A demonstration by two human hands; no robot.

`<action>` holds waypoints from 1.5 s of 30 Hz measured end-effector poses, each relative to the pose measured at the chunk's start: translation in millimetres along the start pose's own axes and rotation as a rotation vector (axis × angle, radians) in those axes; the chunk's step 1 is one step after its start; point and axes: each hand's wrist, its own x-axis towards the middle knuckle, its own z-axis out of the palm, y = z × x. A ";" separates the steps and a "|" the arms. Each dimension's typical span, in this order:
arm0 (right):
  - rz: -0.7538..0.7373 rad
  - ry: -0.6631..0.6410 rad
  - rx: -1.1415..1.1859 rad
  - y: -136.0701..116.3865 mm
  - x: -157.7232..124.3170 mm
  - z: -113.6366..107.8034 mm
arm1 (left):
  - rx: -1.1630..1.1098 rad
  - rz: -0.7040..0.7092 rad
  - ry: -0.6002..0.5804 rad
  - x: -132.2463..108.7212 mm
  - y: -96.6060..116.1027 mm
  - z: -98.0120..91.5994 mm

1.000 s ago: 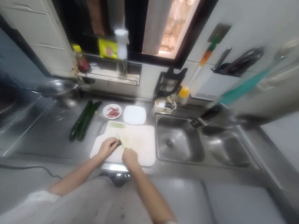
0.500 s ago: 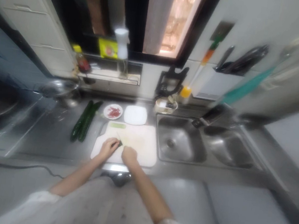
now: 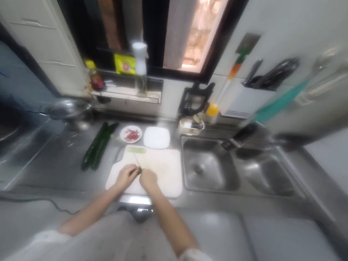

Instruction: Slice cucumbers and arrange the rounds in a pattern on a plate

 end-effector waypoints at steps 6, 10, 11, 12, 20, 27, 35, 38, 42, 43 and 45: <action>0.020 -0.006 0.011 5.6 -9.9 2.0 | -0.008 -0.010 -0.009 0.7 -0.3 0.5; 0.023 -0.019 -0.009 16.9 -21.7 9.0 | -0.017 -0.010 -0.008 1.5 -2.9 2.6; 0.027 -0.021 -0.015 19.9 -24.6 11.0 | -0.017 -0.011 -0.007 1.7 -3.3 3.0; 0.027 -0.020 -0.019 22.8 -27.4 12.8 | -0.015 -0.014 -0.006 1.8 -3.5 3.3; 0.053 -0.057 -0.048 33.9 -43.6 18.7 | -0.008 -0.020 -0.009 2.4 -3.0 3.5; 0.058 -0.065 -0.050 37.6 -49.3 20.3 | -0.008 -0.015 -0.002 1.7 -1.9 2.9; 0.069 -0.076 -0.056 35.6 -52.3 14.8 | -0.005 -0.024 0.004 1.6 -0.7 2.4; 0.061 -0.062 -0.043 34.6 -49.2 13.2 | -0.015 -0.020 0.004 1.5 -0.7 2.3; 0.058 -0.058 -0.033 31.1 -41.7 10.3 | -0.014 -0.025 -0.004 1.7 0.5 1.4; 0.059 -0.058 -0.029 29.9 -39.1 9.4 | -0.012 -0.029 -0.006 2.0 1.0 1.1; 0.054 -0.051 -0.017 27.3 -33.3 7.6 | -0.007 -0.036 -0.013 2.8 1.8 0.1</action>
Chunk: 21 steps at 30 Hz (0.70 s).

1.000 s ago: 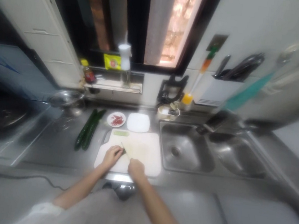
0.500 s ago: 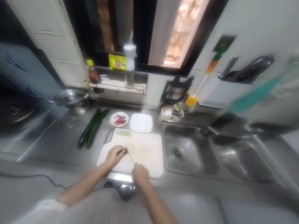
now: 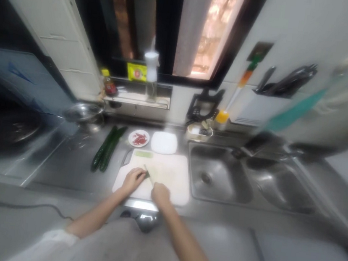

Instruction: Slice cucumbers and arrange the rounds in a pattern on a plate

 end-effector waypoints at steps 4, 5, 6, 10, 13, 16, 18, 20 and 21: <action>-0.013 0.050 0.044 -4.4 10.0 -3.4 | 0.014 -0.007 -0.030 3.0 1.2 -3.1; -0.016 0.063 0.055 -4.9 11.4 -4.3 | 0.021 -0.011 -0.041 3.8 1.4 -4.0; -0.017 0.072 0.063 -5.0 12.1 -5.3 | 0.029 -0.018 -0.052 4.5 1.5 -4.8; -0.014 0.070 0.045 -1.4 9.6 -10.1 | 0.045 -0.063 -0.066 4.4 1.8 -6.4; 0.006 0.081 0.009 4.8 5.7 -12.4 | 0.025 -0.105 -0.030 1.7 1.3 -6.6; 0.042 0.110 -0.020 11.5 2.9 -13.5 | -0.032 -0.193 0.049 -0.7 0.0 -9.1; 0.056 0.141 -0.054 15.2 1.2 -14.3 | -0.086 -0.285 0.135 -0.1 -1.0 -13.1; 0.051 0.206 -0.096 18.1 -0.9 -15.3 | -0.130 -0.368 0.232 3.4 -1.4 -18.9; 0.046 0.247 -0.114 19.2 -2.1 -15.9 | -0.152 -0.393 0.270 6.5 -1.3 -22.2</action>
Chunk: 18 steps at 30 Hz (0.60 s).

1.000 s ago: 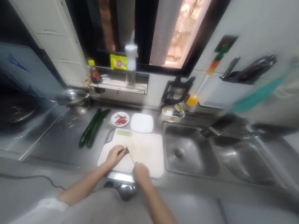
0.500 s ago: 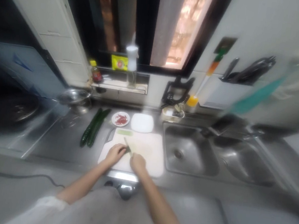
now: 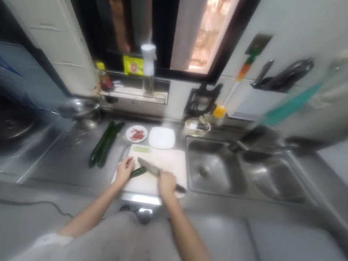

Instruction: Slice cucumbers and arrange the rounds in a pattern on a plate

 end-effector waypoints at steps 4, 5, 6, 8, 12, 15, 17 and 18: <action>-0.023 0.105 -0.035 3.1 -3.3 -2.4 | -0.066 0.003 0.043 17.1 13.9 -7.2; -0.025 0.115 -0.039 3.3 -3.9 -2.9 | -0.058 0.043 0.012 20.9 18.8 -8.5; -0.028 0.123 -0.041 3.4 -4.3 -3.4 | -0.034 0.092 -0.031 23.9 24.1 -9.4; -0.035 0.136 -0.045 3.2 -4.9 -4.4 | 0.052 0.203 -0.130 27.4 35.7 -10.1; -0.056 0.135 -0.058 2.5 -6.2 -6.3 | 0.248 0.336 -0.343 25.5 57.4 -7.0; -0.067 0.134 -0.069 3.6 -7.9 -6.7 | 0.316 0.346 -0.444 22.4 66.5 -2.9; -0.065 0.138 -0.073 5.6 -9.4 -5.7 | 0.298 0.350 -0.479 21.5 67.6 0.0; -0.065 0.141 -0.074 6.9 -10.3 -4.7 | 0.276 0.352 -0.490 21.4 67.0 1.6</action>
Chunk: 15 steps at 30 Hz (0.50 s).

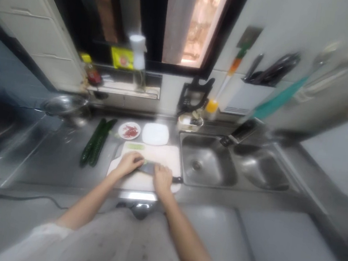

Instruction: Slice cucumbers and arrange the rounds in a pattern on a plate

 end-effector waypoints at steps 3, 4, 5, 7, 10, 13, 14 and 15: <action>-0.004 0.005 -0.003 3.8 -3.2 3.6 | -0.081 0.007 -0.010 2.4 -3.0 7.2; -0.002 0.002 -0.004 5.1 -4.2 4.8 | -0.107 0.003 -0.015 3.5 -4.0 10.2; 0.003 -0.004 -0.005 6.3 -5.0 5.9 | -0.131 -0.002 -0.021 5.0 -4.8 13.3; 0.025 -0.020 -0.005 9.0 -6.2 7.7 | -0.179 -0.014 -0.025 8.6 -5.9 19.2; 0.065 -0.026 -0.003 14.6 -7.7 10.4 | -0.264 -0.091 0.014 15.6 -8.9 25.6; 0.099 -0.028 -0.002 22.7 -9.8 14.1 | -0.289 -0.249 0.111 24.0 -17.6 28.1; 0.109 -0.035 0.001 25.7 -10.7 15.6 | -0.279 -0.298 0.149 27.0 -21.7 28.4; 0.119 -0.046 0.007 28.6 -11.6 17.0 | -0.268 -0.340 0.182 30.2 -26.0 28.5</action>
